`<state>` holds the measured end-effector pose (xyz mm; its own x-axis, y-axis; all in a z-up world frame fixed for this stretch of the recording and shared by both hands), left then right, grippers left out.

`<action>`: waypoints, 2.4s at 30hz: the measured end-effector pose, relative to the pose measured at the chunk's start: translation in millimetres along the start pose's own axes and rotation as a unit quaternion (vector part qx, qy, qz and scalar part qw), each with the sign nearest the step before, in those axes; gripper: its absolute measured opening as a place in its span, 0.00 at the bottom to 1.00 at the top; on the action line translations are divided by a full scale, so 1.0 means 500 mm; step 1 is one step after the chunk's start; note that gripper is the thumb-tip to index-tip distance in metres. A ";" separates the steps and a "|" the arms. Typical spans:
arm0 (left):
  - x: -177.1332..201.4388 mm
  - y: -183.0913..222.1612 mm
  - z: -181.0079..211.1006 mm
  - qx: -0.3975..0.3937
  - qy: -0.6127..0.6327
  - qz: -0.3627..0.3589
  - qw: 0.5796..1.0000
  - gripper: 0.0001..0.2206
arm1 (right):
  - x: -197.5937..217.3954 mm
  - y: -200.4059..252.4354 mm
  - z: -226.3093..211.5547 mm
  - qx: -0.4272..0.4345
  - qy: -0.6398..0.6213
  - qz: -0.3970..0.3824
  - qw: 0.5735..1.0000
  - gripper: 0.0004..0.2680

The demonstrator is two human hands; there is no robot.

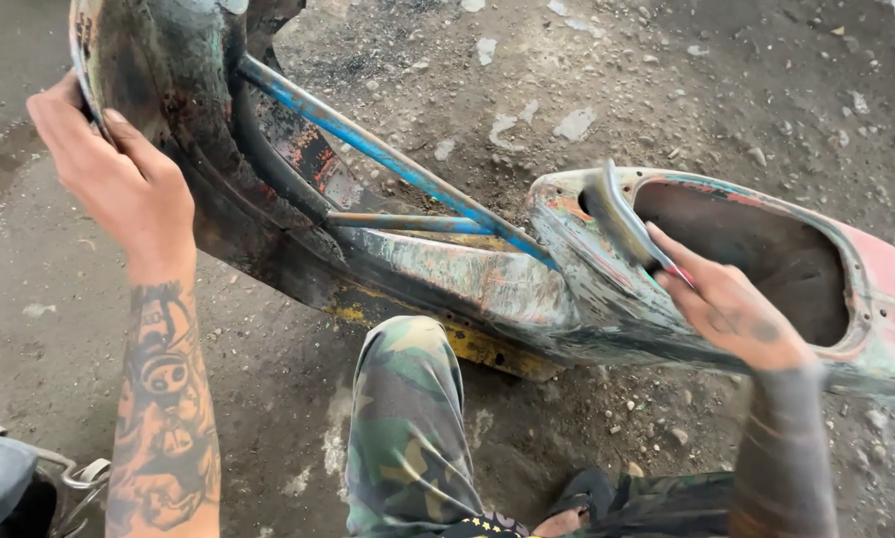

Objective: Using a wire brush to clean rust and debris from a scooter frame.

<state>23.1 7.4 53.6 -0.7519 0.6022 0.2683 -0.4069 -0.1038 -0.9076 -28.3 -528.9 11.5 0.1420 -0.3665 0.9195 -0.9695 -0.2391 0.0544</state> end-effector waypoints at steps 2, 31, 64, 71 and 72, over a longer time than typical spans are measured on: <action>-0.005 0.001 -0.006 0.008 -0.004 0.014 1.000 0.09 | 0.011 0.041 0.011 -0.088 -0.039 -0.055 0.994 0.23; -0.002 0.003 -0.006 0.030 0.010 0.016 0.999 0.10 | -0.163 -0.117 -0.030 -0.031 0.163 -0.087 0.982 0.21; -0.013 0.011 -0.032 0.061 0.007 0.012 0.998 0.12 | 0.048 -0.006 0.039 0.090 0.070 0.025 0.993 0.21; -0.003 0.003 0.005 0.008 0.003 0.025 1.000 0.10 | -0.002 0.026 0.129 0.009 0.128 -0.011 0.992 0.22; -0.001 0.002 0.007 0.005 0.002 0.026 1.000 0.10 | -0.001 0.009 0.095 0.019 0.144 0.009 0.989 0.20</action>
<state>21.5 4.4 53.7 -0.7699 0.5995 0.2189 -0.3719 -0.1426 -0.9173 -23.2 -572.7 -7.4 0.0566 -0.1003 0.9933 -0.9625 -0.2699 0.0276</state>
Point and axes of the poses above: each hand's wrist, its own y-axis away from the middle knuckle, its own x-axis out of the back of the hand, z = x × y, the point moved 6 cm from there along -y, towards the middle knuckle, and after that the axes turned 9 degrees about y, right-handed, at the moved point
